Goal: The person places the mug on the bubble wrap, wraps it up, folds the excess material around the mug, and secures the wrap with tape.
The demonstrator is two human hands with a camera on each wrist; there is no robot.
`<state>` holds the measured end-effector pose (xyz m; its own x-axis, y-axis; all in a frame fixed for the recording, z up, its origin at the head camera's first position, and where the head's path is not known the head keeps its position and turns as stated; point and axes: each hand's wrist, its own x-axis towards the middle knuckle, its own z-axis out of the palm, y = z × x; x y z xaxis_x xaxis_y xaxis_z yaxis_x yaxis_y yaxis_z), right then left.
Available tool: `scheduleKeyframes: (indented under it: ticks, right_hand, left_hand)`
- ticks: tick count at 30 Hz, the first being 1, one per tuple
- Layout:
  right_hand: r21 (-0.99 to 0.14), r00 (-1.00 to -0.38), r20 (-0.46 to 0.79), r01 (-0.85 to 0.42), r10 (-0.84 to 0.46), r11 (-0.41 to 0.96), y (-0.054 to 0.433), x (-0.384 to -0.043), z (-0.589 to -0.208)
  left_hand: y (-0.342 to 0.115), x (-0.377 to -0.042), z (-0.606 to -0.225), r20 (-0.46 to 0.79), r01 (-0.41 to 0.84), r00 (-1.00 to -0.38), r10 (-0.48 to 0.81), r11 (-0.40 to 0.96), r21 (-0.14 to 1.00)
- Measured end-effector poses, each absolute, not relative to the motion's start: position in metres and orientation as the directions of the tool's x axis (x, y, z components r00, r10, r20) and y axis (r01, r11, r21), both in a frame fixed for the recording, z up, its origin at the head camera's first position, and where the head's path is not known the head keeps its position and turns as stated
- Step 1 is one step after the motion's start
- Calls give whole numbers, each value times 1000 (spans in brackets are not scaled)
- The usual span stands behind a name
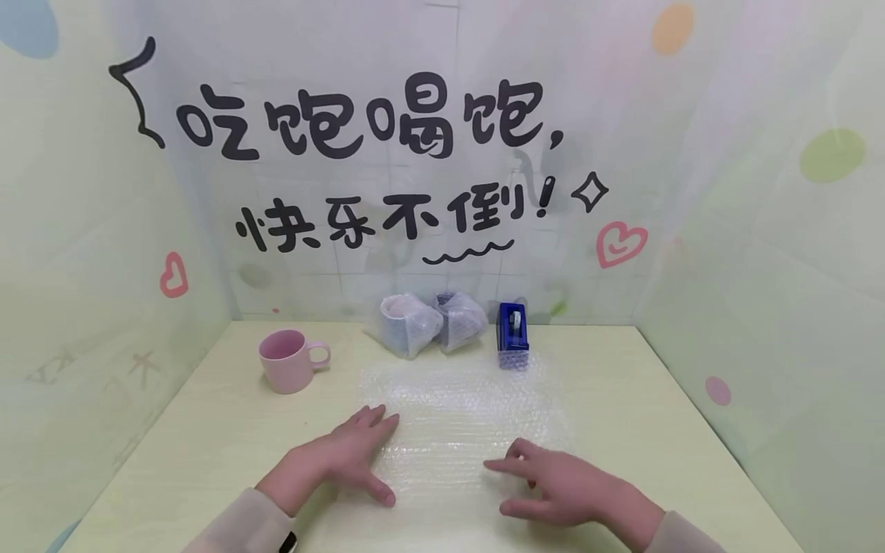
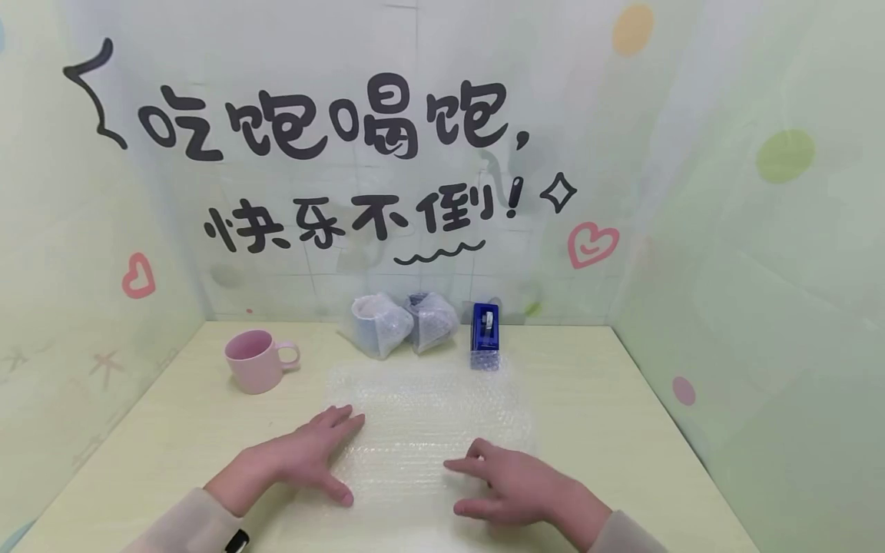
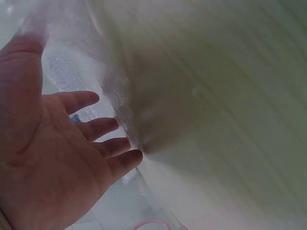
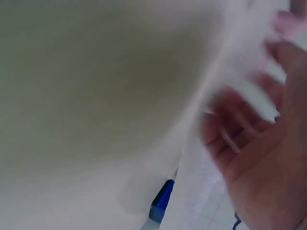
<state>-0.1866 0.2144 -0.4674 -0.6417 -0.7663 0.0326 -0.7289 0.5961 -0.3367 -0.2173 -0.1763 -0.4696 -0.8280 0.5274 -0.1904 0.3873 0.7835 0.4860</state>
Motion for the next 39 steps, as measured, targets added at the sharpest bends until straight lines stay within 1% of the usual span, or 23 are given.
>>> scheduleKeyframes:
  ticks: [1,2,3,5,7,11,13,17,20,25,35,39]
  right_hand:
    - [-376,-707,-24,-649,-707,661,216,-190,-462]
    - [-392,-757,-59,-582,-651,713,219,-194,-457]
    - [-383,-794,-69,-538,-604,751,221,-200,-453]
    - [-340,-833,-49,-505,-551,793,228,-213,-450]
    - [-320,-850,-67,-478,-523,818,234,-225,-451]
    - [-402,-834,-201,-409,-514,819,240,-240,-459]
    - [-417,-818,-261,-383,-513,824,241,-243,-464]
    - [-396,-802,-325,-365,-501,842,238,-246,-467]
    - [-397,-803,-350,-338,-481,853,234,-248,-464]
    - [-425,-809,-384,-274,-445,863,230,-249,-460]
    - [-428,-812,-375,-275,-447,861,229,-251,-462]
    - [-430,-816,-373,-270,-442,861,229,-252,-463]
  left_hand:
    - [-177,-217,-469,-209,374,-831,515,797,474]
    - [-177,-216,-469,-219,366,-834,506,806,465]
    - [-177,-216,-469,-223,364,-836,502,810,460]
    - [-178,-217,-469,-220,368,-838,499,816,447]
    - [-178,-218,-470,-218,370,-839,499,816,444]
    - [-179,-218,-472,-227,358,-841,491,819,448]
    - [-180,-219,-473,-235,347,-842,486,822,452]
    - [-182,-221,-473,-254,349,-841,478,838,420]
    - [-182,-222,-473,-277,348,-840,466,856,383]
    - [-183,-226,-473,-291,346,-838,462,861,373]
    - [-187,-230,-474,-280,356,-839,467,860,365]
    - [-188,-231,-475,-280,355,-836,472,854,380]
